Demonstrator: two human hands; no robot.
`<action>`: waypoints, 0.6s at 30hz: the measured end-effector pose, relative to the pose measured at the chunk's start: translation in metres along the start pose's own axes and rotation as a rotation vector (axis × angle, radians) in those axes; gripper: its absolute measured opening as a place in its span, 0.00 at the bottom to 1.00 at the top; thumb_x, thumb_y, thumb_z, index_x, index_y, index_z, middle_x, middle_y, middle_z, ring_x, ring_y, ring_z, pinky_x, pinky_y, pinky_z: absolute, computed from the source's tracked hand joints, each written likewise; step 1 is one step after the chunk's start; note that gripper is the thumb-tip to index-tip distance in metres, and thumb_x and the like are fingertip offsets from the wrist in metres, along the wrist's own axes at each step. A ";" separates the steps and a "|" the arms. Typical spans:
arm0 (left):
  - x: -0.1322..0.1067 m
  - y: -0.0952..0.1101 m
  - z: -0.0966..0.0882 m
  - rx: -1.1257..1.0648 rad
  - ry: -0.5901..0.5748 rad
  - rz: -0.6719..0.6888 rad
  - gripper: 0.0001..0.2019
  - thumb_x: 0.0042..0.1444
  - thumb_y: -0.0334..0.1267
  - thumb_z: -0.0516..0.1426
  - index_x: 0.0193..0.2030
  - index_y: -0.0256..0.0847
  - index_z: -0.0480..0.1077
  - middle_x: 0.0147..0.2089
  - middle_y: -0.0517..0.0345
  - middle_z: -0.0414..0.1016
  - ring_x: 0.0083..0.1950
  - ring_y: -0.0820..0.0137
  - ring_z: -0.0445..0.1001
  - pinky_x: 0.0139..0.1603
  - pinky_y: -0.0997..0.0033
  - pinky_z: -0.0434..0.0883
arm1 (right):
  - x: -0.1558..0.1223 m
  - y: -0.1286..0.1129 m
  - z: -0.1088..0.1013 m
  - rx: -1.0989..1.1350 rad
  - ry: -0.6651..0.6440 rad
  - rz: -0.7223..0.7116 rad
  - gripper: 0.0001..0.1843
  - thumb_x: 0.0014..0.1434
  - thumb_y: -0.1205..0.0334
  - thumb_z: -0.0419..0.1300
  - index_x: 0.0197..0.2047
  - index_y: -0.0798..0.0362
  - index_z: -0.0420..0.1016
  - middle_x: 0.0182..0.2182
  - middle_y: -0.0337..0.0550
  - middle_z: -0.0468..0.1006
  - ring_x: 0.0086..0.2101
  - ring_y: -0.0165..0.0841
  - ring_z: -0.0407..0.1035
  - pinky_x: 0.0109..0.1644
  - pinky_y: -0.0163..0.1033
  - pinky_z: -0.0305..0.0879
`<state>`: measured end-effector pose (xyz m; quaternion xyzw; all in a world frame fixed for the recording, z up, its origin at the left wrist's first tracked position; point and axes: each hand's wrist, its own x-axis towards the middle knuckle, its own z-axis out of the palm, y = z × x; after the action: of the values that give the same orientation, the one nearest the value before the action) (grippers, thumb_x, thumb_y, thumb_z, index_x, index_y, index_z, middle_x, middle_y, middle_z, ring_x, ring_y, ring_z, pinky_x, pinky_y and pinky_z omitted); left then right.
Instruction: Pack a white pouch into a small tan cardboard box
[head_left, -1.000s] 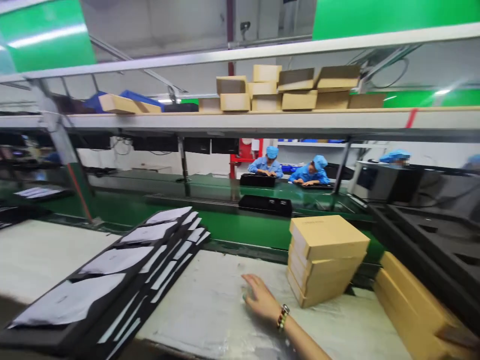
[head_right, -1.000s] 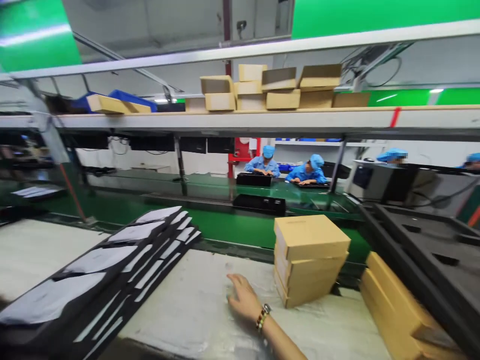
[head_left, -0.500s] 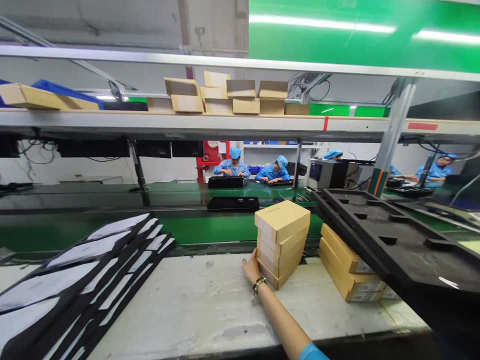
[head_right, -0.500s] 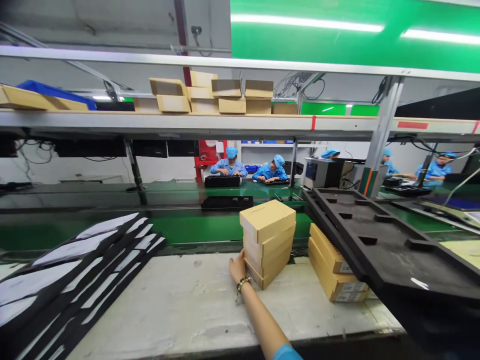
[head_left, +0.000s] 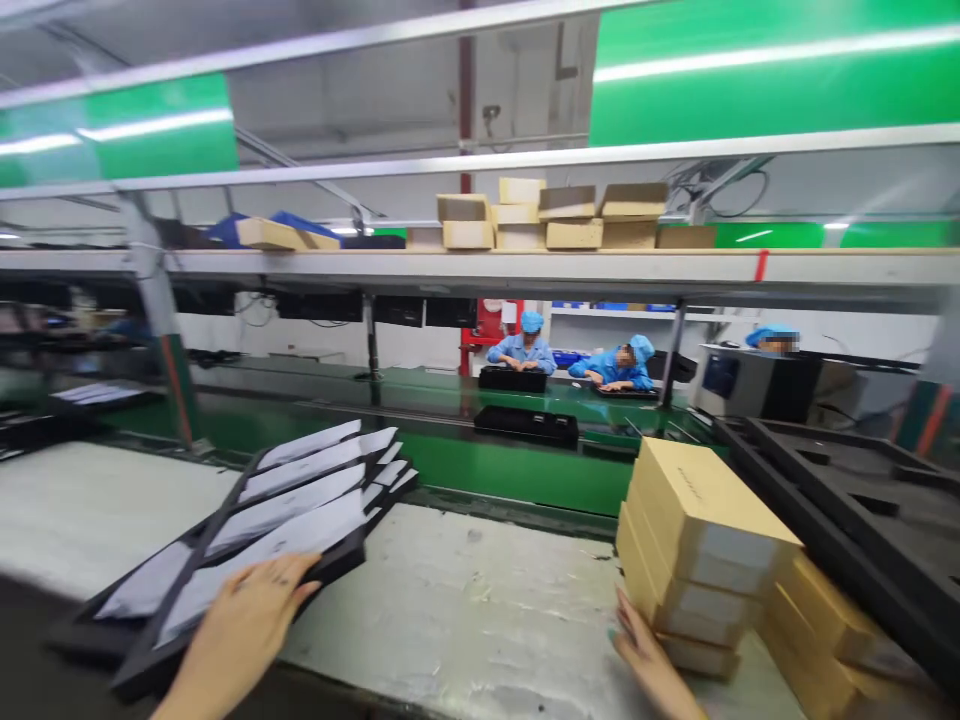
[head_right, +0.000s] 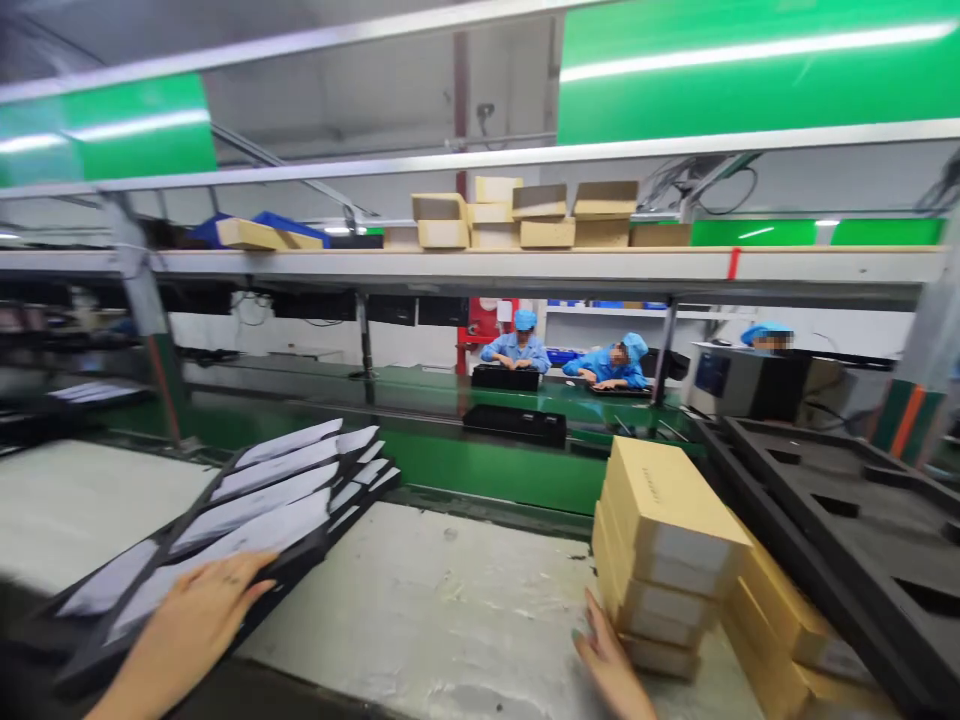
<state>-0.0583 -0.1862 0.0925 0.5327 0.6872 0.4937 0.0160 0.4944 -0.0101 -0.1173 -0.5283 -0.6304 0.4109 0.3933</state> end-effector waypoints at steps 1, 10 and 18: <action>-0.002 0.002 0.004 0.061 -0.051 0.054 0.13 0.49 0.43 0.64 0.42 0.46 0.80 0.45 0.52 0.81 0.54 0.48 0.70 0.66 0.52 0.51 | 0.000 -0.005 0.007 0.015 0.004 -0.001 0.54 0.42 0.31 0.59 0.69 0.49 0.60 0.69 0.59 0.53 0.66 0.49 0.55 0.70 0.52 0.52; -0.064 0.095 0.071 0.604 -0.073 0.372 0.17 0.68 0.30 0.46 0.55 0.38 0.73 0.51 0.48 0.79 0.51 0.57 0.74 0.54 0.55 0.61 | -0.064 -0.239 0.242 0.990 -0.560 0.126 0.50 0.53 0.29 0.62 0.71 0.42 0.51 0.61 0.50 0.70 0.54 0.45 0.72 0.54 0.52 0.70; -0.094 0.062 0.040 0.304 0.248 0.191 0.24 0.63 0.46 0.57 0.65 0.47 0.64 0.68 0.47 0.64 0.69 0.53 0.61 0.70 0.47 0.55 | -0.060 -0.242 0.241 1.055 0.035 0.201 0.28 0.50 0.44 0.68 0.49 0.53 0.75 0.38 0.41 0.82 0.43 0.43 0.75 0.43 0.42 0.73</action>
<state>0.0487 -0.2337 0.0680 0.5269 0.6967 0.4456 -0.1960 0.1954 -0.1191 0.0205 -0.3234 -0.2781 0.6986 0.5745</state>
